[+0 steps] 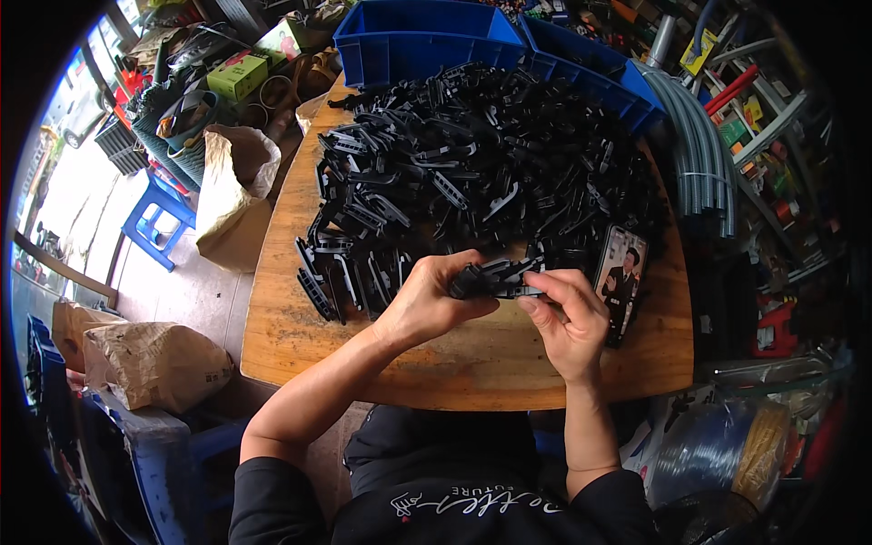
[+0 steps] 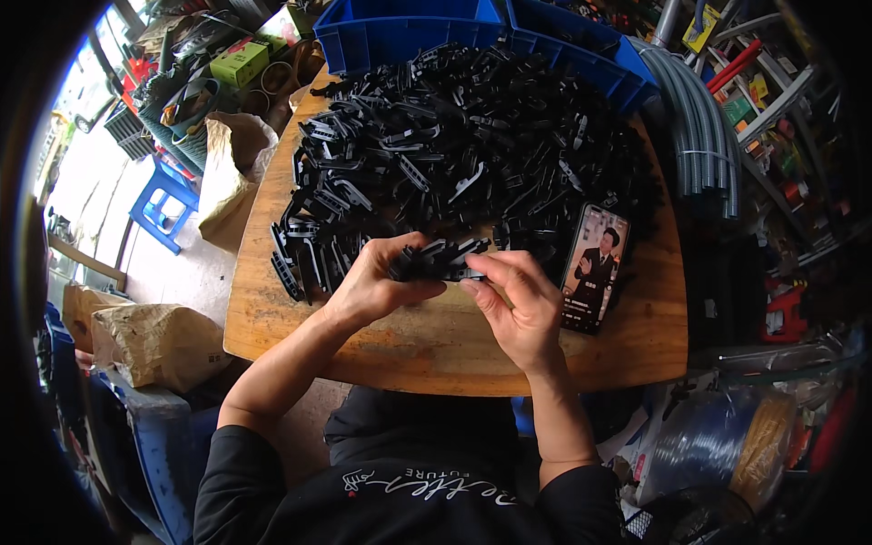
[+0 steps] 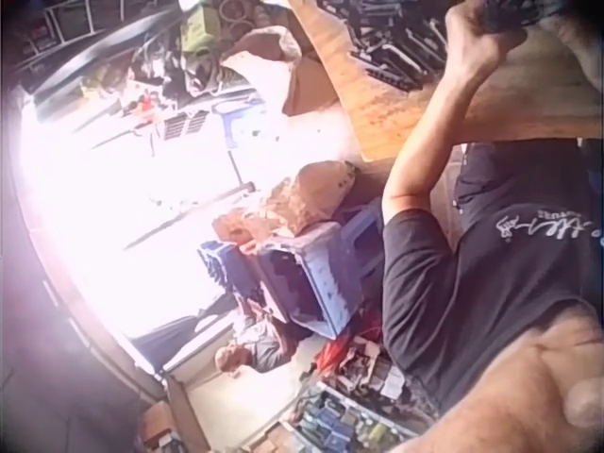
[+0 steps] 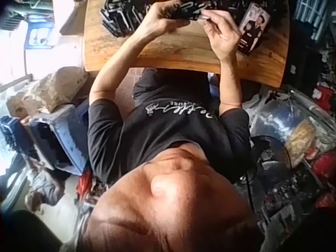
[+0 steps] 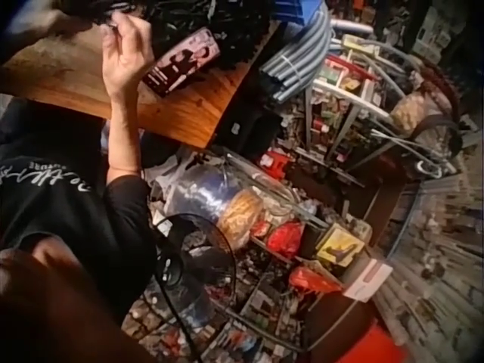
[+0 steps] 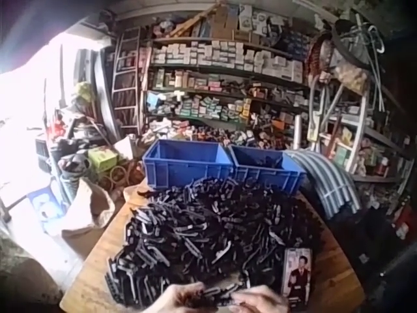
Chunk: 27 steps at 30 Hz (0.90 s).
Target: Assembling small black plastic components at a workbench.
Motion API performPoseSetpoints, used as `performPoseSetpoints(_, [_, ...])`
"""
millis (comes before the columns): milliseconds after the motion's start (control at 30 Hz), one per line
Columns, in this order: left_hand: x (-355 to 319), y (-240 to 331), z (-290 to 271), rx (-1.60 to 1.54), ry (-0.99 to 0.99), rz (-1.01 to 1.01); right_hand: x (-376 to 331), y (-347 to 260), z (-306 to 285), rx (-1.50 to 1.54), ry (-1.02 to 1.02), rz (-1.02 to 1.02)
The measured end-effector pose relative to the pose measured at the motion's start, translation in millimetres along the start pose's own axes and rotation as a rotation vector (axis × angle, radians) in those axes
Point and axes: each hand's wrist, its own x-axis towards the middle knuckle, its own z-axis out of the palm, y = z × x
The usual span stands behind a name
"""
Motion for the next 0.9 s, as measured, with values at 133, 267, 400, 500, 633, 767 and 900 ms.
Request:
performPoseSetpoints(133, [-0.1, -0.6, -0.4, 0.007, -0.016, 0.01, 0.7, -0.9, 0.1, -0.08, -0.005, -0.034])
performPoseSetpoints(267, [0.0, -3.2, 4.0, 0.085, 0.019, 0.099, 0.4, 0.2, 1.3, -0.063, -0.008, -0.016])
performPoseSetpoints(400, [-0.3, -10.6, 5.6, 0.191, 0.073, 0.216, -0.3, 1.8, 2.8, -0.024, 0.006, 0.088])
performPoseSetpoints(500, [-2.7, -4.8, 5.5, 0.23, 0.012, 0.244, 2.3, 6.4, -2.3, 0.478, -0.168, 0.397])
performPoseSetpoints(633, [-0.7, -9.8, 6.8, 0.328, 0.067, 0.501, -3.0, 9.8, -0.8, 0.454, -0.118, 0.381])
performPoseSetpoints(767, [-4.2, -8.6, 7.6, 0.282, 0.059, 0.426, -2.5, 11.3, -0.7, 0.328, -0.132, 0.338])
performPoseSetpoints(900, [-9.2, 0.1, 9.9, 0.186, 0.014, 0.243, 0.0, 7.2, -1.5, 0.272, -0.096, 0.228])
